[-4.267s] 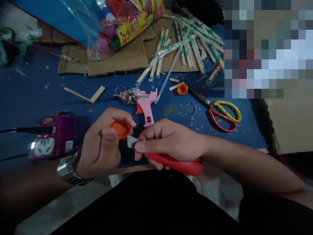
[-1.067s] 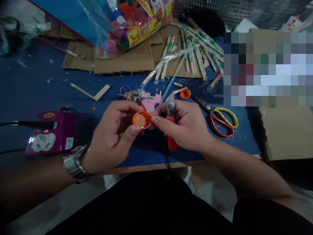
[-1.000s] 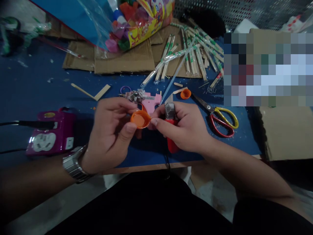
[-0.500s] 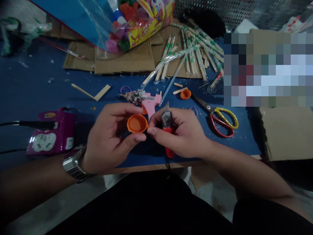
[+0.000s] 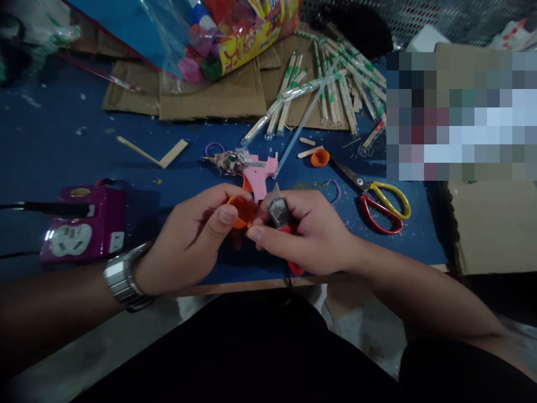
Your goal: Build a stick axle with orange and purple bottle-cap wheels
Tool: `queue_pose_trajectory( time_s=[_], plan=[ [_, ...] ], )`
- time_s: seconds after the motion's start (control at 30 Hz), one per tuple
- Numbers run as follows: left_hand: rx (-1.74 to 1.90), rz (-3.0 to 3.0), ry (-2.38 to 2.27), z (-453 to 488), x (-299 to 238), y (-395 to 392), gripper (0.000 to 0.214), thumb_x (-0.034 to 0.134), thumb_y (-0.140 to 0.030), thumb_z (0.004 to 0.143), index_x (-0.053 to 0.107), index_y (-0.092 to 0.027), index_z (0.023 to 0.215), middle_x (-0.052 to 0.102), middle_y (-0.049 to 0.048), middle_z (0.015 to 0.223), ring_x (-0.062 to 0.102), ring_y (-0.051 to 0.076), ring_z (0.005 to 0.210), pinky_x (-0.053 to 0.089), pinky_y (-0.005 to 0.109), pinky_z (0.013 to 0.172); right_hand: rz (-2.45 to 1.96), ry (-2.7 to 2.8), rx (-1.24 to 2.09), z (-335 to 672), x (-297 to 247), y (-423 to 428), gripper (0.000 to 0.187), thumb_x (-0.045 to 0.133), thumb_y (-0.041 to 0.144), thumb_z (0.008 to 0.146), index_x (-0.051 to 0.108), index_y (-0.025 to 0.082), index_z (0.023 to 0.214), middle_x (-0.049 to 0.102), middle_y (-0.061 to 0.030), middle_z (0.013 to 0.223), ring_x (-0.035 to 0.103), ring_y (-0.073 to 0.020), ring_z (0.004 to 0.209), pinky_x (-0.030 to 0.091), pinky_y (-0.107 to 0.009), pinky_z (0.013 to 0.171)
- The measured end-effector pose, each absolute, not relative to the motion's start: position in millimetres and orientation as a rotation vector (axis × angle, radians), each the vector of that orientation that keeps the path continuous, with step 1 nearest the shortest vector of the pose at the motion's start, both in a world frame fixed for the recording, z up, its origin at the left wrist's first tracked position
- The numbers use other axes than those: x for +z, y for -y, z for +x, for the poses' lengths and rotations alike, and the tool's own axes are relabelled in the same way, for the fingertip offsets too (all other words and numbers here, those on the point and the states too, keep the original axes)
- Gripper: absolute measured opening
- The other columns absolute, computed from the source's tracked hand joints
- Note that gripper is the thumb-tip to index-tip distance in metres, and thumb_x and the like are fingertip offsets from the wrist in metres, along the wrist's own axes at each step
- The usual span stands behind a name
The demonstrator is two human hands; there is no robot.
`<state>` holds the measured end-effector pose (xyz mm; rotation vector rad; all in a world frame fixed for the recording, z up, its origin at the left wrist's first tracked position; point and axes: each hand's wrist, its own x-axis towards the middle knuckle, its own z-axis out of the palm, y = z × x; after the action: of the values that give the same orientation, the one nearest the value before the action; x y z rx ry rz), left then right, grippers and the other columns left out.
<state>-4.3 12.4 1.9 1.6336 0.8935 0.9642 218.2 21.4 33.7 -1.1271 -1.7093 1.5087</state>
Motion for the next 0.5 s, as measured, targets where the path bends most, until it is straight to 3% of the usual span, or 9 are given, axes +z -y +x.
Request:
queue_pose_trajectory(
  time_s=[0.5],
  plan=[
    [0.798, 1.319, -0.81, -3.6, 7.0, -9.3, 0.043, 0.056, -0.058, 0.115, 0.063, -0.02, 0.095, 0.066, -0.0005, 0.074, 0.06, 0.013, 0.059, 0.051, 0.027, 0.057, -0.988, 1.733, 1.632, 223.4, 33.0, -24.7, 0.032, 0.092, 0.039, 0.093, 0.071, 0.021, 0.079, 0.07, 0.003, 0.068, 0.058, -0.0093, 0.055, 0.046, -0.023, 0.052]
  ],
)
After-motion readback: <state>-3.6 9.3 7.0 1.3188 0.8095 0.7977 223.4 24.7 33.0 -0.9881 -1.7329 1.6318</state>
